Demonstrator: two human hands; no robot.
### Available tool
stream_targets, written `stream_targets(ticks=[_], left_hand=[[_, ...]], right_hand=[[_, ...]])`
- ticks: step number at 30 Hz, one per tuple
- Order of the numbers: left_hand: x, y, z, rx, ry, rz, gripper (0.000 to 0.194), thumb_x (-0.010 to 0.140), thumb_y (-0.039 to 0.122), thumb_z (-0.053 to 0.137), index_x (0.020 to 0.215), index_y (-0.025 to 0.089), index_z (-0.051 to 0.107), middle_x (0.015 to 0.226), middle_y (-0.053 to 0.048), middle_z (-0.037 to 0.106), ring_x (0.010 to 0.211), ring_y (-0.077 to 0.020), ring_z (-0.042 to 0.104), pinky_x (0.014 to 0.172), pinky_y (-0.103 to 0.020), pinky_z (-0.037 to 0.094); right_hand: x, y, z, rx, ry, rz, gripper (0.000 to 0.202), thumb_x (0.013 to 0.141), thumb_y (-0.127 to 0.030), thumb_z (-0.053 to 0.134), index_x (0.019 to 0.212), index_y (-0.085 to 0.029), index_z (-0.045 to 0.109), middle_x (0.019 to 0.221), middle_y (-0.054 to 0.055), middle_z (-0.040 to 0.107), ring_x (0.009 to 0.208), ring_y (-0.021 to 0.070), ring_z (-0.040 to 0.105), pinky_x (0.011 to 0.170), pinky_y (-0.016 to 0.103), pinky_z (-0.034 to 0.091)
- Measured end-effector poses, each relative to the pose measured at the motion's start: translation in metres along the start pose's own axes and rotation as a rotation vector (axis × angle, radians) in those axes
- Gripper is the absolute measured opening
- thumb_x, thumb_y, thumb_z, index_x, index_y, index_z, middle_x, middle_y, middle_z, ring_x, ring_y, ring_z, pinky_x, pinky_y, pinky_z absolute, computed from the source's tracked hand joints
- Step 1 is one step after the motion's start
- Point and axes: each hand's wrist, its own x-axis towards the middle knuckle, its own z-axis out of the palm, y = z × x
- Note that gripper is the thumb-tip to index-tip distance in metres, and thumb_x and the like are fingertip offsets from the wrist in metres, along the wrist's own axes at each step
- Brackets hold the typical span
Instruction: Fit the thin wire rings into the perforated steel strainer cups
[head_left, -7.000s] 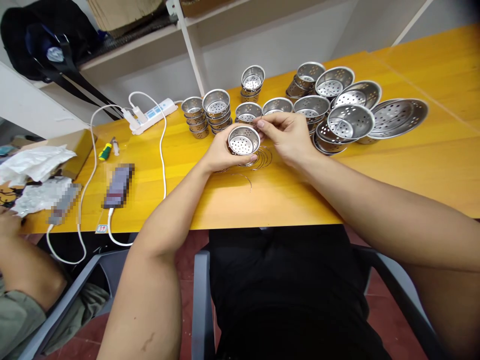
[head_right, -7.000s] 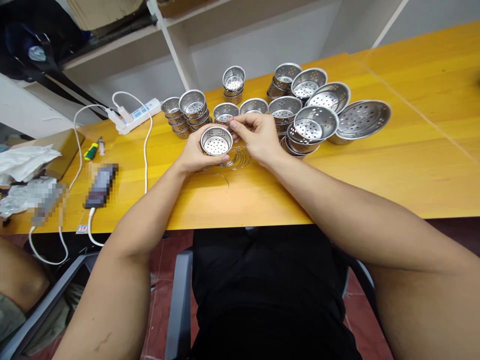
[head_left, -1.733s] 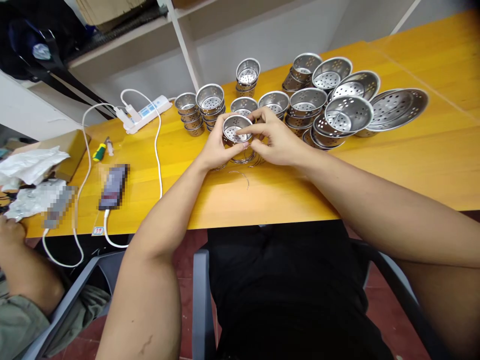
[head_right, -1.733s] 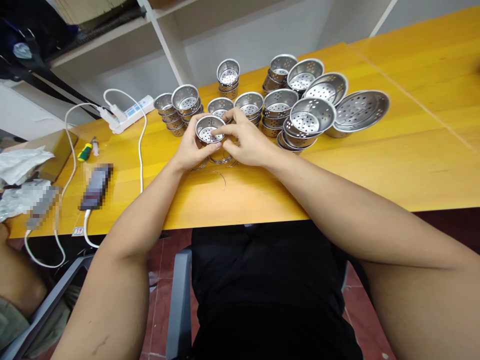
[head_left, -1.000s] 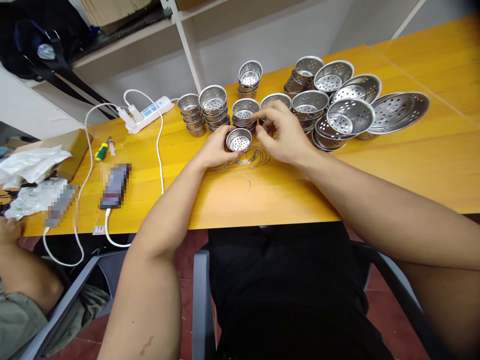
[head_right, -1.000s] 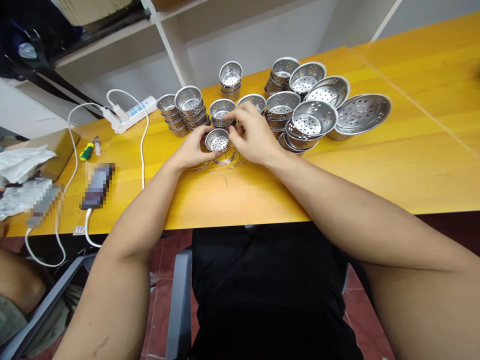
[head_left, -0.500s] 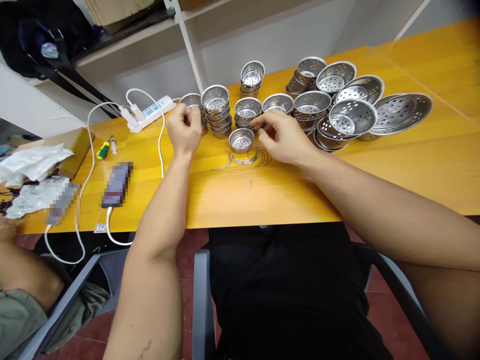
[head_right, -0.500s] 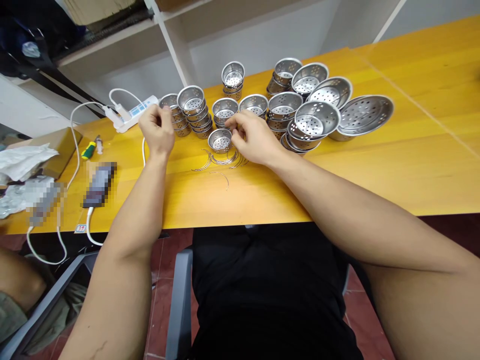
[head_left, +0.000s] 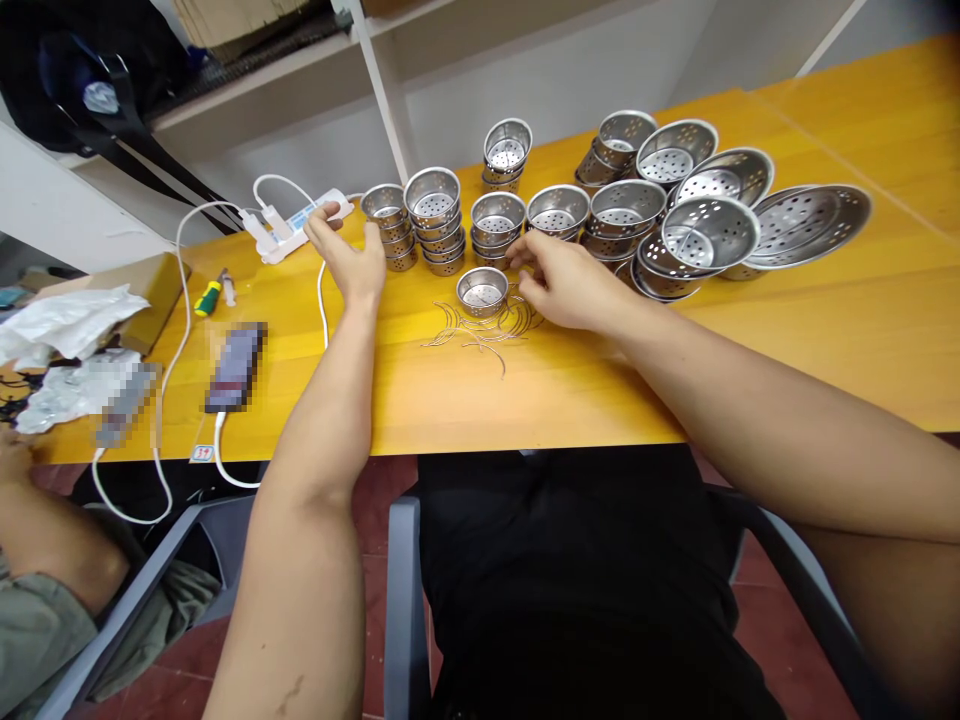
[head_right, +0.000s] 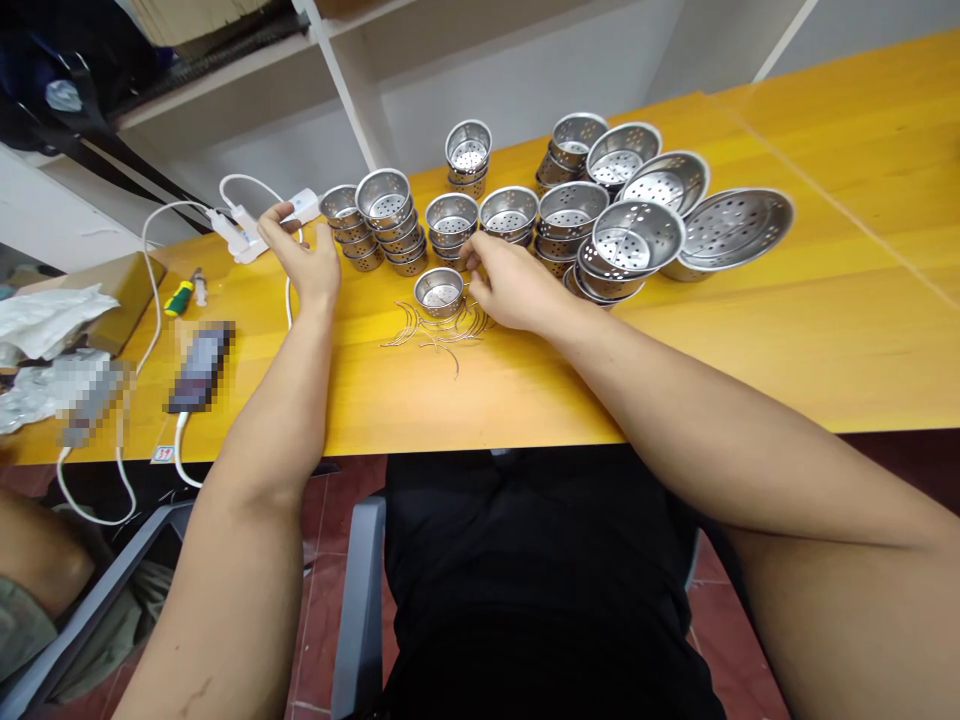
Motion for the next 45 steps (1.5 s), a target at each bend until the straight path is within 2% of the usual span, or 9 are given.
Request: stream_targets(ticks=[7, 13, 18, 22, 24, 27, 34, 39, 45], left_hand=[[0.001, -0.001, -0.002, -0.036, -0.038, 0.076, 0.049, 0.098, 0.024, 0.075, 0.139, 0.031, 0.048, 0.149, -0.011, 0.059, 0.137, -0.0291, 0.066, 0.129, -0.049, 0.055], [-0.009, 0.032, -0.009, -0.025, -0.177, 0.087, 0.033, 0.107, 0.05, 0.08, 0.125, 0.029, 0.061, 0.144, -0.01, 0.062, 0.158, -0.0357, 0.063, 0.139, -0.058, 0.055], [-0.031, 0.08, -0.021, -0.049, -0.449, 0.147, 0.018, 0.103, 0.042, 0.069, 0.093, 0.029, 0.062, 0.104, -0.008, 0.069, 0.113, -0.0298, 0.077, 0.109, -0.054, 0.068], [-0.04, 0.104, -0.029, -0.085, -0.675, 0.136, 0.019, 0.09, 0.036, 0.063, 0.074, 0.029, 0.059, 0.071, -0.003, 0.064, 0.071, -0.02, 0.066, 0.076, -0.043, 0.059], [-0.04, 0.106, -0.029, -0.104, -0.837, 0.115, 0.015, 0.083, 0.035, 0.062, 0.07, 0.028, 0.063, 0.066, -0.002, 0.069, 0.062, -0.0174, 0.062, 0.066, -0.039, 0.053], [-0.039, 0.099, -0.025, -0.066, -1.061, 0.122, 0.012, 0.074, 0.032, 0.064, 0.071, 0.027, 0.074, 0.07, -0.003, 0.08, 0.064, -0.0193, 0.067, 0.068, -0.041, 0.055], [-0.04, 0.089, -0.019, -0.028, -1.095, 0.127, 0.015, 0.069, 0.031, 0.062, 0.067, 0.027, 0.076, 0.071, -0.004, 0.084, 0.068, -0.0229, 0.075, 0.073, -0.043, 0.058], [-0.04, 0.093, -0.021, -0.034, -1.185, 0.087, 0.014, 0.07, 0.03, 0.064, 0.067, 0.027, 0.077, 0.072, -0.003, 0.087, 0.07, -0.022, 0.078, 0.077, -0.042, 0.066], [-0.043, 0.094, -0.023, -0.083, -1.27, -0.014, 0.012, 0.068, 0.027, 0.064, 0.058, 0.026, 0.071, 0.069, -0.005, 0.084, 0.063, -0.0233, 0.077, 0.068, -0.045, 0.066]], right_hand=[[0.003, 0.004, 0.003, -0.128, -0.196, 0.066, 0.057, 0.106, -0.012, 0.063, 0.161, -0.013, 0.076, 0.157, 0.027, 0.085, 0.142, 0.0482, 0.084, 0.123, 0.066, 0.068], [0.007, 0.011, 0.0, -0.266, -0.266, 0.006, 0.038, 0.103, -0.011, 0.061, 0.128, -0.018, 0.089, 0.137, 0.022, 0.09, 0.122, 0.0425, 0.087, 0.109, 0.055, 0.069], [0.007, 0.0, -0.009, -0.224, -0.323, 0.052, 0.026, 0.097, -0.008, 0.065, 0.105, -0.022, 0.085, 0.116, 0.016, 0.093, 0.105, 0.0374, 0.087, 0.092, 0.046, 0.065], [0.005, -0.012, -0.012, -0.17, -0.328, 0.055, 0.026, 0.097, -0.009, 0.068, 0.107, -0.021, 0.088, 0.109, 0.013, 0.094, 0.097, 0.0352, 0.087, 0.088, 0.044, 0.063], [0.005, -0.013, -0.011, -0.148, -0.275, 0.053, 0.033, 0.098, -0.01, 0.068, 0.118, -0.02, 0.093, 0.115, 0.014, 0.095, 0.102, 0.0372, 0.089, 0.093, 0.047, 0.066], [0.006, -0.01, -0.008, -0.123, -0.261, 0.02, 0.04, 0.099, -0.012, 0.067, 0.123, -0.021, 0.097, 0.129, 0.014, 0.096, 0.115, 0.0403, 0.09, 0.105, 0.051, 0.068], [0.007, -0.006, -0.008, -0.126, -0.328, -0.005, 0.041, 0.101, -0.012, 0.066, 0.124, -0.022, 0.098, 0.131, 0.011, 0.096, 0.119, 0.0375, 0.09, 0.108, 0.047, 0.067], [0.007, -0.009, -0.01, -0.108, -0.354, -0.01, 0.031, 0.099, -0.009, 0.067, 0.108, -0.022, 0.095, 0.119, 0.011, 0.096, 0.112, 0.0357, 0.089, 0.103, 0.045, 0.065], [0.007, -0.009, -0.011, -0.084, -0.445, -0.115, 0.024, 0.099, -0.011, 0.065, 0.09, -0.025, 0.081, 0.103, 0.007, 0.089, 0.096, 0.0293, 0.082, 0.092, 0.041, 0.059]])
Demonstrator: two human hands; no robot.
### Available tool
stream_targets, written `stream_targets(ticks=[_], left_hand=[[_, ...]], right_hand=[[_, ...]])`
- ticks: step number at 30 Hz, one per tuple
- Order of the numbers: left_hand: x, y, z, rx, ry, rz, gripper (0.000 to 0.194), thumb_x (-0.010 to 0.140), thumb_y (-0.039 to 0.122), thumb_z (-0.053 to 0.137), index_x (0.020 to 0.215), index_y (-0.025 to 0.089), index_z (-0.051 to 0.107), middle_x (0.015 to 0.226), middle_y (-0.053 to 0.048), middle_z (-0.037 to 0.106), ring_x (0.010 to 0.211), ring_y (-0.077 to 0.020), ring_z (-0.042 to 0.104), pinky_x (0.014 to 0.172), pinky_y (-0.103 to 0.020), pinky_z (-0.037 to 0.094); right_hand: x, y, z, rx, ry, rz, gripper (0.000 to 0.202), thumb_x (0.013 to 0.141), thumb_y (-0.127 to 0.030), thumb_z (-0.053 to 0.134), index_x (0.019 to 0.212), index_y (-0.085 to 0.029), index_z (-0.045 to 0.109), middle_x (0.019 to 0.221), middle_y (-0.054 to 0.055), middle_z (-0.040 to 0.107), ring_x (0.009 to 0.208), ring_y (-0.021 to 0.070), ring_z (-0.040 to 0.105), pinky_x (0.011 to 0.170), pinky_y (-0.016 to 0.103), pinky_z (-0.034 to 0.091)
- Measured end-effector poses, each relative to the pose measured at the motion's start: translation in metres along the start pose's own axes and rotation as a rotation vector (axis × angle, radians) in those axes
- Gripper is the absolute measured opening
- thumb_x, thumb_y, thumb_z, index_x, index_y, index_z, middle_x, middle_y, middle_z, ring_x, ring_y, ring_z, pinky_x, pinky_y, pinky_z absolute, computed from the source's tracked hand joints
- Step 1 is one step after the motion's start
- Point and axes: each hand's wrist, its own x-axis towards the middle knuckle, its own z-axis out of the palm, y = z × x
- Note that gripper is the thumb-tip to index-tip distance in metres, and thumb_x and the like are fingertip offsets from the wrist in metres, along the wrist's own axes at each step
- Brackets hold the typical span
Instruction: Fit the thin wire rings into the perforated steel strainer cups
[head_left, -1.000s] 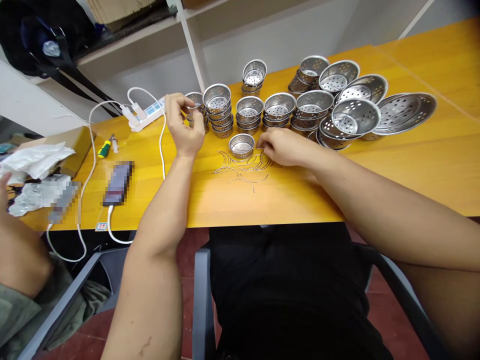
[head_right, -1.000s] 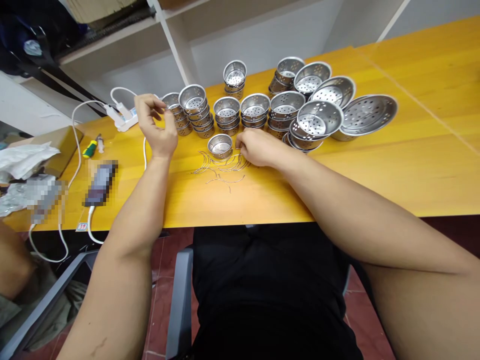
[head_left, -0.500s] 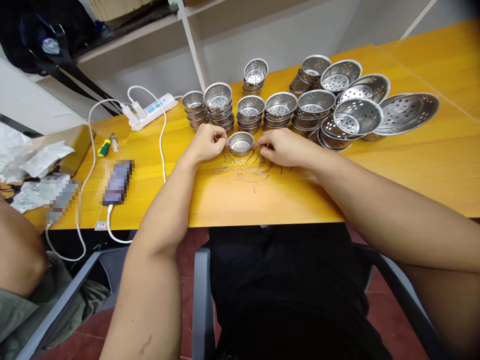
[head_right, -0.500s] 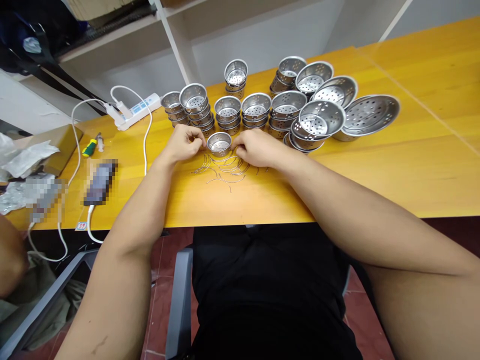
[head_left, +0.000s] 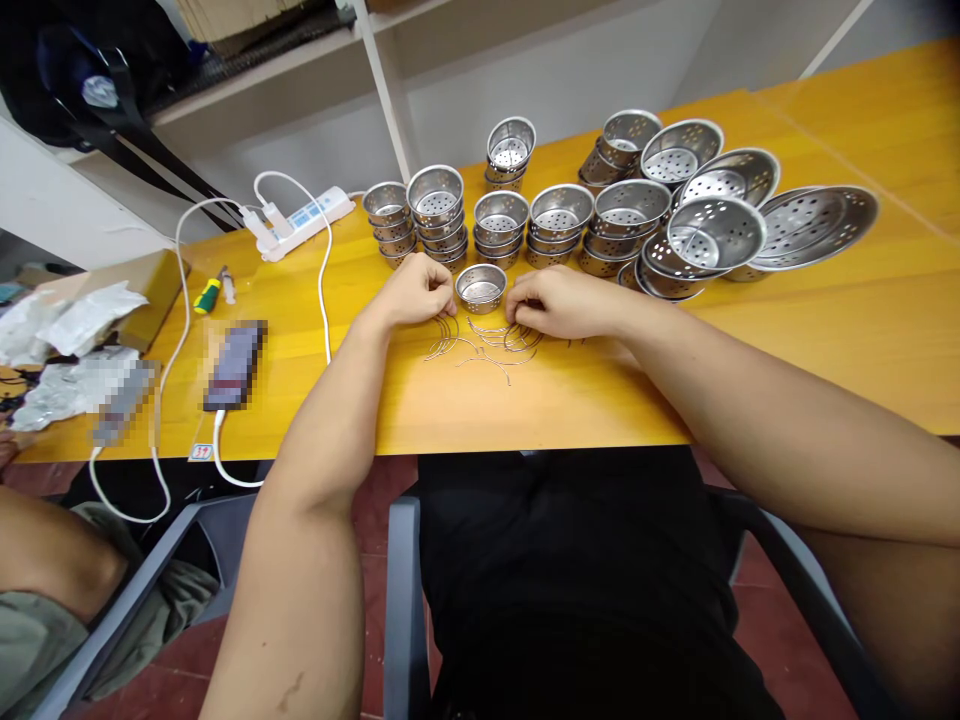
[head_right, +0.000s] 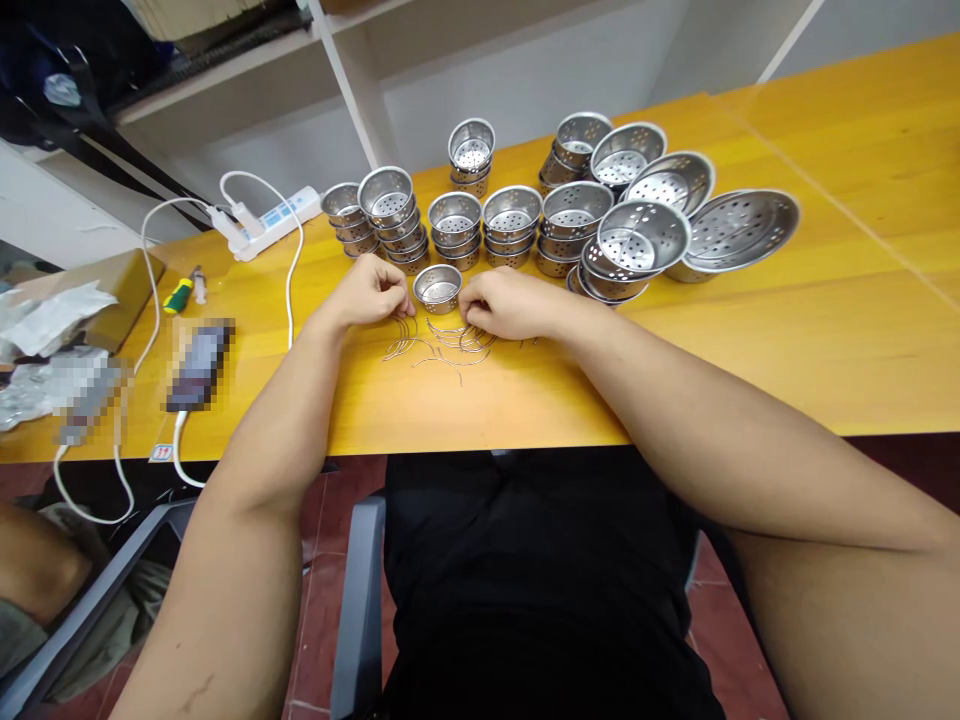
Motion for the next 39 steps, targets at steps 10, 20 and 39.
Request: stream_targets(ticks=[10, 20, 39], left_hand=[[0.018, -0.071, -0.048, 0.03, 1.09, 0.128, 0.01, 0.106, 0.032, 0.058, 0.096, 0.029, 0.059, 0.096, -0.006, 0.071, 0.098, -0.0256, 0.074, 0.108, -0.047, 0.069], [0.038, -0.163, -0.05, -0.133, 0.838, 0.041, 0.147, 0.064, 0.115, 0.087, 0.179, 0.037, 0.041, 0.199, -0.018, 0.047, 0.192, -0.0395, 0.044, 0.16, -0.059, 0.039], [0.049, -0.181, -0.053, -0.057, 0.94, 0.053, 0.11, 0.073, 0.087, 0.107, 0.158, 0.036, 0.058, 0.175, -0.014, 0.064, 0.171, -0.0376, 0.064, 0.156, -0.062, 0.047]], right_hand=[[-0.002, -0.008, -0.002, 0.057, 0.126, 0.014, 0.02, 0.096, -0.011, 0.066, 0.088, -0.024, 0.079, 0.101, 0.01, 0.087, 0.097, 0.0306, 0.08, 0.093, 0.043, 0.059], [-0.003, -0.003, 0.006, 0.164, 0.391, -0.031, 0.021, 0.098, -0.019, 0.065, 0.097, -0.02, 0.086, 0.107, 0.014, 0.086, 0.09, 0.0279, 0.074, 0.095, 0.045, 0.059], [-0.003, -0.006, 0.006, 0.196, 0.375, -0.023, 0.025, 0.099, -0.018, 0.066, 0.106, -0.018, 0.089, 0.107, 0.012, 0.084, 0.084, 0.0242, 0.068, 0.088, 0.042, 0.054]])
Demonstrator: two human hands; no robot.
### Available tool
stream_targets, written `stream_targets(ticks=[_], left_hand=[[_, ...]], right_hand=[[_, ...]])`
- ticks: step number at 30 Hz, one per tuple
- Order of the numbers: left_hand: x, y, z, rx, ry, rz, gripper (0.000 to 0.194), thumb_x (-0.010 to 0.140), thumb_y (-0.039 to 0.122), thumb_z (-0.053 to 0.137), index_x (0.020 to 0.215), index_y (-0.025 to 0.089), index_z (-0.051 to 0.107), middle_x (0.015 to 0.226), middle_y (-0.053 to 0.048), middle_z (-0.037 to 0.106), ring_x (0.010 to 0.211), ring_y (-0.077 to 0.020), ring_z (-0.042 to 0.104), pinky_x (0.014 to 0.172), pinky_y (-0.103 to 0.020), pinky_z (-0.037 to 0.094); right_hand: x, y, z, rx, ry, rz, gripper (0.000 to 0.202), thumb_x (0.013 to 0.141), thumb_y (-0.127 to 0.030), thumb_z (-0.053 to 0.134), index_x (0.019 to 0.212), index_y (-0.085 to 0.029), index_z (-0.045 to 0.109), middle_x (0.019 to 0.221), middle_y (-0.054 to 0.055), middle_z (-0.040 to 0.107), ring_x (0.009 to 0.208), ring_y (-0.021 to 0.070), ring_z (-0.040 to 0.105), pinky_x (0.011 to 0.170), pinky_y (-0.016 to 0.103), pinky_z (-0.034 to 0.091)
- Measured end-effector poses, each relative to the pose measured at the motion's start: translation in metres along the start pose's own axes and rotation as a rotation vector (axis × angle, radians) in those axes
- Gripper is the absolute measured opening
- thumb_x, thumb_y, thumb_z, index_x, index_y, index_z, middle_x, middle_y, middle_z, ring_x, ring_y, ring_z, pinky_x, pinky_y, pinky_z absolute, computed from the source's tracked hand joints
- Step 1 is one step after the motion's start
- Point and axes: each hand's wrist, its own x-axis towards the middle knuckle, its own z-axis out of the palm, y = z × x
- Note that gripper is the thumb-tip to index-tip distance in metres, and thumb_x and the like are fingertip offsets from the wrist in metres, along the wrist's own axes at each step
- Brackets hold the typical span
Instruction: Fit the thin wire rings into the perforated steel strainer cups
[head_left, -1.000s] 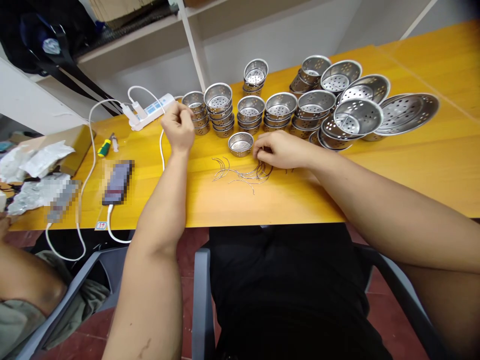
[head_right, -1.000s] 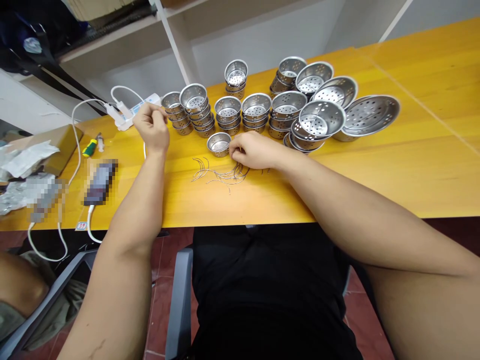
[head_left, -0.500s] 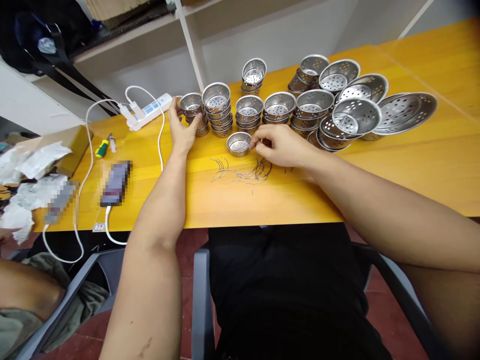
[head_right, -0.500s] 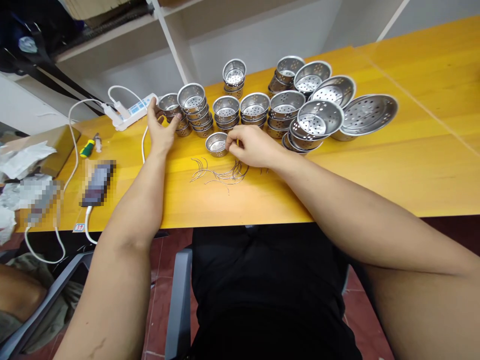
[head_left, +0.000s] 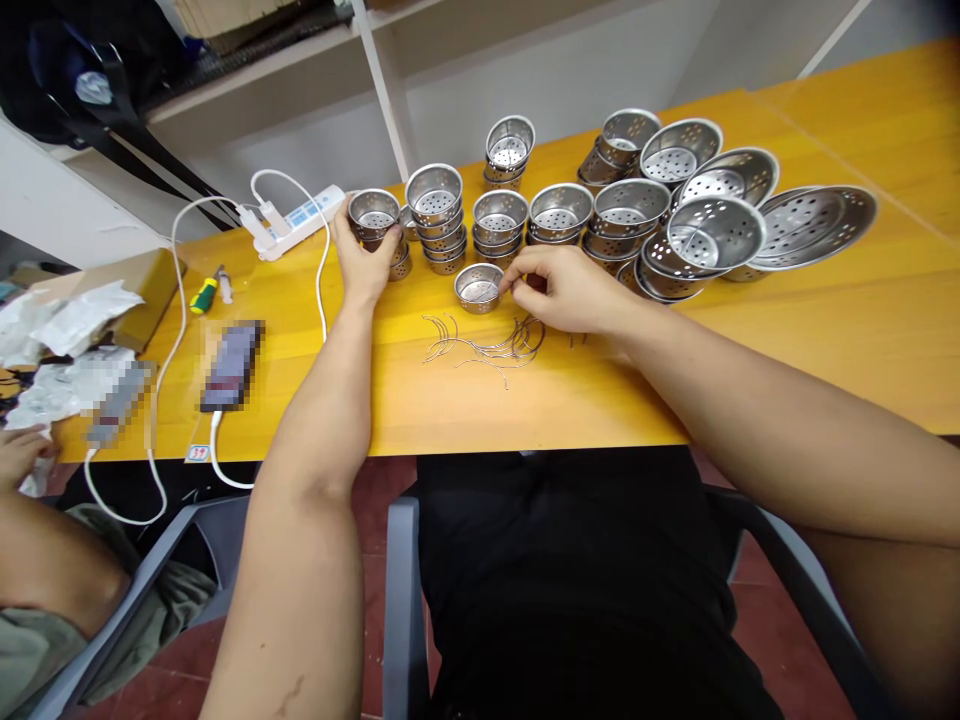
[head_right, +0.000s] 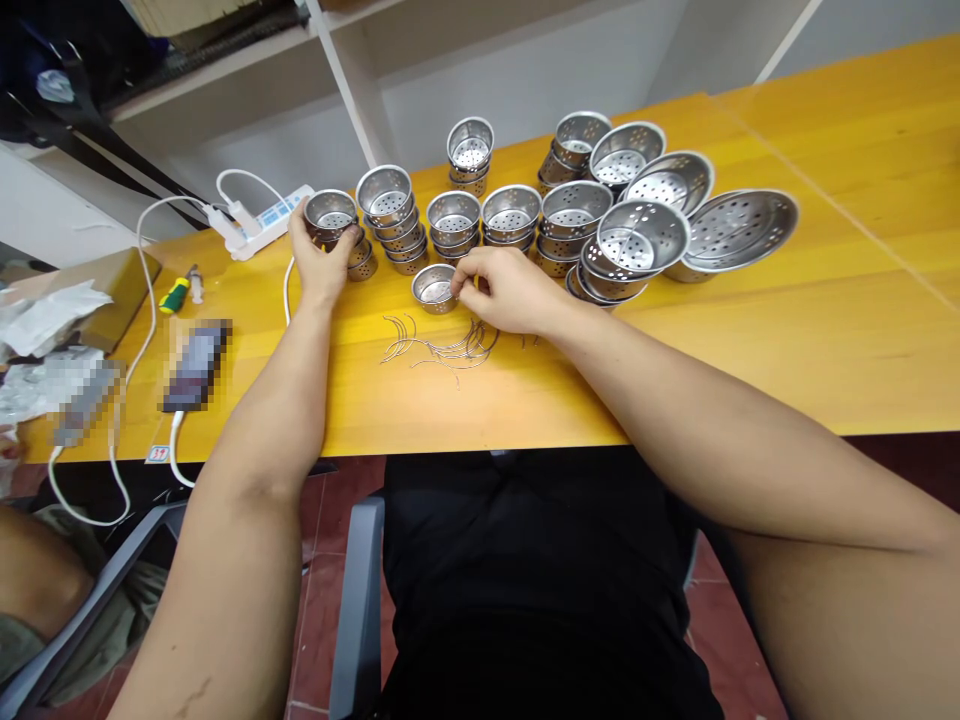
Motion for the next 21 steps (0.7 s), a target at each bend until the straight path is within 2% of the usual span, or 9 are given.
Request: stream_targets(ticks=[2, 6, 8, 11, 13, 16, 18, 21], left_hand=[[0.0, 0.002, -0.001, 0.014, 0.016, 0.003, 0.103, 0.077, 0.086, 0.105, 0.155, 0.035, 0.06, 0.169, -0.013, 0.067, 0.169, -0.0368, 0.065, 0.155, -0.062, 0.048], [0.0, 0.02, -0.006, -0.006, 0.078, 0.059, 0.101, 0.084, 0.089, 0.099, 0.158, 0.035, 0.055, 0.166, -0.012, 0.068, 0.166, -0.0362, 0.068, 0.155, -0.062, 0.047], [-0.001, 0.038, -0.007, 0.01, 0.143, 0.119, 0.103, 0.088, 0.09, 0.095, 0.164, 0.037, 0.049, 0.171, -0.012, 0.062, 0.173, -0.0363, 0.062, 0.159, -0.061, 0.043], [-0.011, 0.073, -0.002, 0.023, 0.17, 0.218, 0.107, 0.082, 0.093, 0.099, 0.16, 0.038, 0.051, 0.166, -0.011, 0.061, 0.173, -0.0386, 0.062, 0.158, -0.063, 0.044], [-0.022, 0.097, 0.007, 0.038, 0.143, 0.246, 0.1, 0.083, 0.096, 0.096, 0.153, 0.037, 0.056, 0.158, -0.01, 0.062, 0.166, -0.0397, 0.067, 0.152, -0.068, 0.05], [-0.042, 0.126, 0.024, 0.039, 0.09, 0.278, 0.097, 0.082, 0.101, 0.092, 0.144, 0.033, 0.06, 0.147, -0.01, 0.063, 0.157, -0.0402, 0.07, 0.147, -0.073, 0.054], [-0.052, 0.138, 0.033, 0.048, 0.038, 0.272, 0.096, 0.08, 0.099, 0.096, 0.14, 0.033, 0.062, 0.145, -0.01, 0.066, 0.152, -0.0383, 0.072, 0.145, -0.07, 0.056], [-0.059, 0.145, 0.039, 0.053, -0.022, 0.274, 0.095, 0.079, 0.096, 0.098, 0.138, 0.032, 0.062, 0.143, -0.011, 0.07, 0.148, -0.0365, 0.073, 0.143, -0.066, 0.058]], right_hand=[[0.0, 0.0, -0.002, 0.022, -0.058, -0.056, 0.024, 0.098, -0.02, 0.067, 0.109, -0.018, 0.088, 0.109, 0.012, 0.083, 0.083, 0.0228, 0.067, 0.085, 0.04, 0.053], [-0.002, 0.0, -0.006, 0.035, -0.289, -0.171, 0.018, 0.103, -0.031, 0.074, 0.111, -0.02, 0.085, 0.111, 0.009, 0.082, 0.081, 0.0205, 0.067, 0.08, 0.037, 0.051], [-0.004, -0.003, -0.003, -0.005, -0.349, -0.198, 0.022, 0.108, -0.042, 0.079, 0.111, -0.021, 0.085, 0.113, 0.01, 0.083, 0.087, 0.0227, 0.07, 0.082, 0.037, 0.05], [-0.007, -0.017, 0.013, -0.114, -0.336, -0.186, 0.035, 0.114, -0.052, 0.081, 0.123, -0.019, 0.088, 0.128, 0.016, 0.084, 0.108, 0.0311, 0.078, 0.092, 0.04, 0.054], [-0.009, -0.032, 0.026, -0.212, -0.333, -0.129, 0.039, 0.12, -0.047, 0.077, 0.139, -0.014, 0.087, 0.138, 0.021, 0.082, 0.122, 0.0369, 0.08, 0.102, 0.044, 0.057], [-0.005, -0.055, 0.04, -0.363, -0.402, -0.039, 0.037, 0.125, -0.038, 0.071, 0.144, -0.011, 0.087, 0.146, 0.024, 0.08, 0.129, 0.0405, 0.081, 0.104, 0.046, 0.058], [-0.002, -0.065, 0.044, -0.426, -0.437, -0.009, 0.037, 0.128, -0.031, 0.063, 0.148, -0.011, 0.087, 0.149, 0.023, 0.08, 0.133, 0.0398, 0.081, 0.106, 0.045, 0.058], [0.002, -0.072, 0.045, -0.494, -0.452, 0.003, 0.04, 0.13, -0.023, 0.052, 0.146, -0.011, 0.086, 0.149, 0.022, 0.081, 0.136, 0.0387, 0.08, 0.109, 0.044, 0.056]])
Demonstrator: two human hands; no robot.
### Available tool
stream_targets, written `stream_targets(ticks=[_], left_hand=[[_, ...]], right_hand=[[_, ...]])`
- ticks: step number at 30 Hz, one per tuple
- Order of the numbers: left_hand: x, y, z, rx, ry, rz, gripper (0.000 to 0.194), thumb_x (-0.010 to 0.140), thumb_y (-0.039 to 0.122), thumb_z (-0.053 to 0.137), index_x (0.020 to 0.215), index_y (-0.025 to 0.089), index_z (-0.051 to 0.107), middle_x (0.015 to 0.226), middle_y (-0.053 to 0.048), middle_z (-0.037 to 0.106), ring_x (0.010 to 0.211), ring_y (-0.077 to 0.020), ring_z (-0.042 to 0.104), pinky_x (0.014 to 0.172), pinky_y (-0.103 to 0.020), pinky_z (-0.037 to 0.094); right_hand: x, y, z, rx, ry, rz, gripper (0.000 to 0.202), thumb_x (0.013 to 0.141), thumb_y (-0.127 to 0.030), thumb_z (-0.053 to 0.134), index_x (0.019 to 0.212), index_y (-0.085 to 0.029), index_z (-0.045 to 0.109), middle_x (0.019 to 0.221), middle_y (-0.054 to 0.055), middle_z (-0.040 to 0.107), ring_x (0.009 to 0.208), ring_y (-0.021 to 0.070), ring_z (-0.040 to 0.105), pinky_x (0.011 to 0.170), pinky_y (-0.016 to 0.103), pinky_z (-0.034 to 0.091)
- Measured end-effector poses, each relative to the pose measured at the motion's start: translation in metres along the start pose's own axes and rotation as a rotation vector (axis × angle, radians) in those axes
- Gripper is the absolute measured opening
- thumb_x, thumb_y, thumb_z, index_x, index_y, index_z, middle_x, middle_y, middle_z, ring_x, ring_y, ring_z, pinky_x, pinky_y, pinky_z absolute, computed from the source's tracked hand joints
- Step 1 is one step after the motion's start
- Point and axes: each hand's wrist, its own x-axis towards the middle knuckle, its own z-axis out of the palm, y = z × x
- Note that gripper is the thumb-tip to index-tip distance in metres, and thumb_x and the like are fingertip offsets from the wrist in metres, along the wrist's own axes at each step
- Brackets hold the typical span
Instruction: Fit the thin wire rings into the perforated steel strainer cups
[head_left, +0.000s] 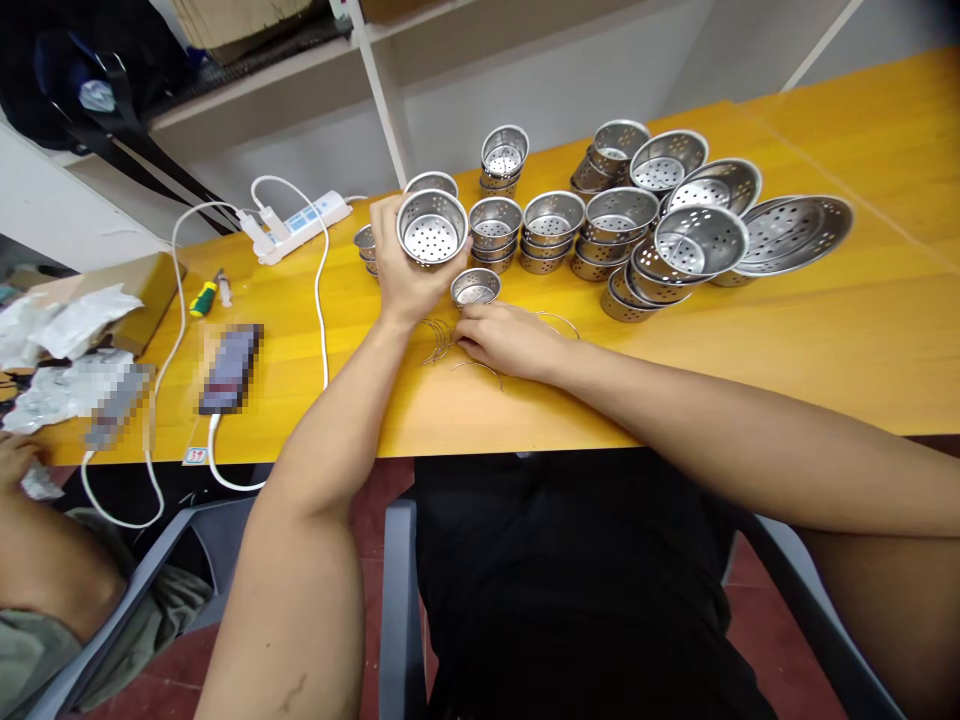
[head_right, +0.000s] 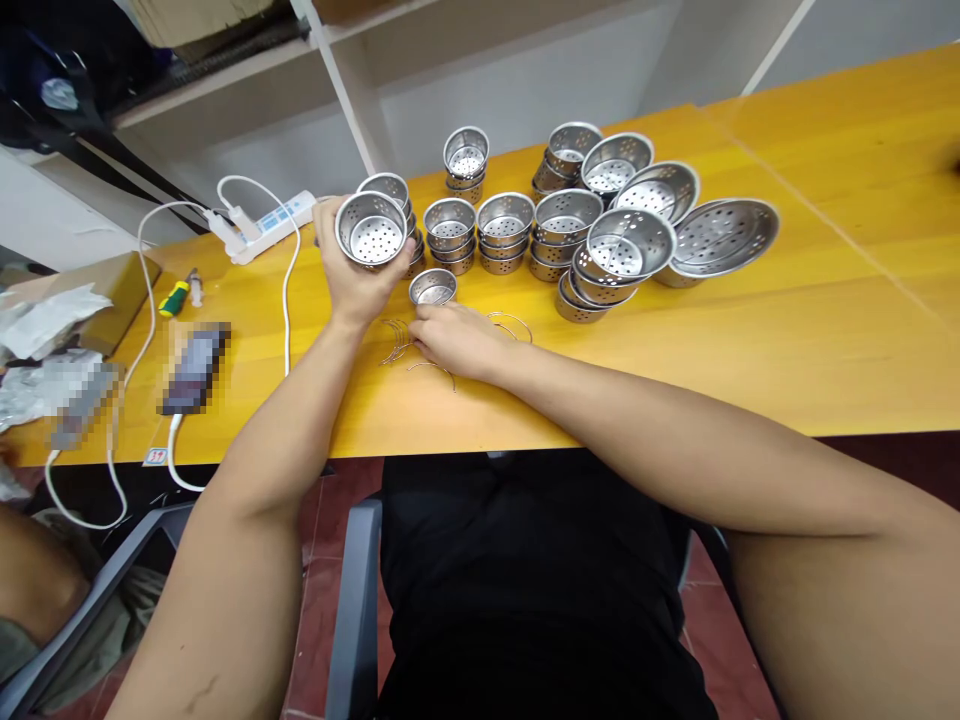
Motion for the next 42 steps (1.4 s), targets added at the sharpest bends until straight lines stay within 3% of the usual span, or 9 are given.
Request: stream_targets(ticks=[8, 15, 20, 22, 26, 33, 42], left_hand=[[0.003, 0.006, -0.01, -0.02, -0.053, -0.13, 0.089, 0.079, 0.089, 0.104, 0.137, 0.032, 0.065, 0.148, -0.009, 0.07, 0.159, -0.0404, 0.071, 0.151, -0.071, 0.052], [0.002, 0.008, -0.012, -0.028, -0.094, -0.143, 0.091, 0.078, 0.09, 0.104, 0.138, 0.033, 0.065, 0.149, -0.009, 0.07, 0.162, -0.0423, 0.069, 0.155, -0.074, 0.048], [0.002, 0.004, -0.013, -0.032, -0.132, -0.141, 0.093, 0.08, 0.096, 0.098, 0.14, 0.033, 0.065, 0.152, -0.01, 0.069, 0.162, -0.0423, 0.068, 0.157, -0.074, 0.044], [0.002, 0.002, -0.012, -0.036, -0.133, -0.128, 0.093, 0.081, 0.097, 0.096, 0.14, 0.033, 0.065, 0.151, -0.011, 0.068, 0.161, -0.0423, 0.069, 0.156, -0.075, 0.045], [0.001, 0.001, -0.011, -0.023, -0.111, -0.104, 0.091, 0.081, 0.096, 0.098, 0.14, 0.033, 0.065, 0.15, -0.01, 0.069, 0.157, -0.0412, 0.071, 0.153, -0.075, 0.049], [0.001, 0.004, -0.012, -0.02, -0.121, -0.125, 0.09, 0.08, 0.095, 0.099, 0.138, 0.034, 0.066, 0.15, -0.009, 0.071, 0.16, -0.0413, 0.071, 0.156, -0.073, 0.047], [0.001, 0.006, -0.012, -0.014, -0.107, -0.101, 0.091, 0.08, 0.096, 0.098, 0.137, 0.033, 0.065, 0.147, -0.009, 0.071, 0.157, -0.041, 0.073, 0.154, -0.074, 0.05]], right_hand=[[0.001, 0.002, 0.007, -0.125, 0.03, -0.029, 0.04, 0.128, -0.018, 0.043, 0.144, -0.008, 0.079, 0.147, 0.028, 0.081, 0.122, 0.0387, 0.08, 0.098, 0.045, 0.053], [-0.016, 0.053, -0.012, 0.179, 0.057, -0.195, 0.021, 0.109, -0.012, 0.061, 0.118, -0.022, 0.077, 0.127, 0.013, 0.083, 0.099, 0.0263, 0.076, 0.085, 0.037, 0.05], [-0.029, 0.074, -0.022, 0.128, -0.007, -0.145, 0.022, 0.105, -0.034, 0.082, 0.122, -0.021, 0.083, 0.138, 0.016, 0.082, 0.105, 0.0306, 0.077, 0.081, 0.039, 0.047], [-0.029, 0.074, -0.02, 0.136, -0.013, -0.12, 0.023, 0.104, -0.039, 0.086, 0.12, -0.021, 0.086, 0.138, 0.015, 0.083, 0.107, 0.0309, 0.078, 0.081, 0.039, 0.047], [-0.024, 0.072, -0.013, 0.163, -0.048, -0.122, 0.011, 0.107, -0.027, 0.079, 0.113, -0.022, 0.087, 0.132, 0.013, 0.085, 0.105, 0.0283, 0.078, 0.08, 0.038, 0.047], [-0.019, 0.06, -0.008, 0.14, -0.03, -0.112, 0.014, 0.107, -0.013, 0.073, 0.106, -0.021, 0.085, 0.122, 0.013, 0.086, 0.098, 0.0267, 0.076, 0.078, 0.036, 0.043], [-0.021, 0.047, -0.008, 0.062, -0.018, -0.094, 0.012, 0.109, -0.016, 0.067, 0.104, -0.02, 0.077, 0.12, 0.014, 0.083, 0.087, 0.024, 0.066, 0.071, 0.036, 0.037]])
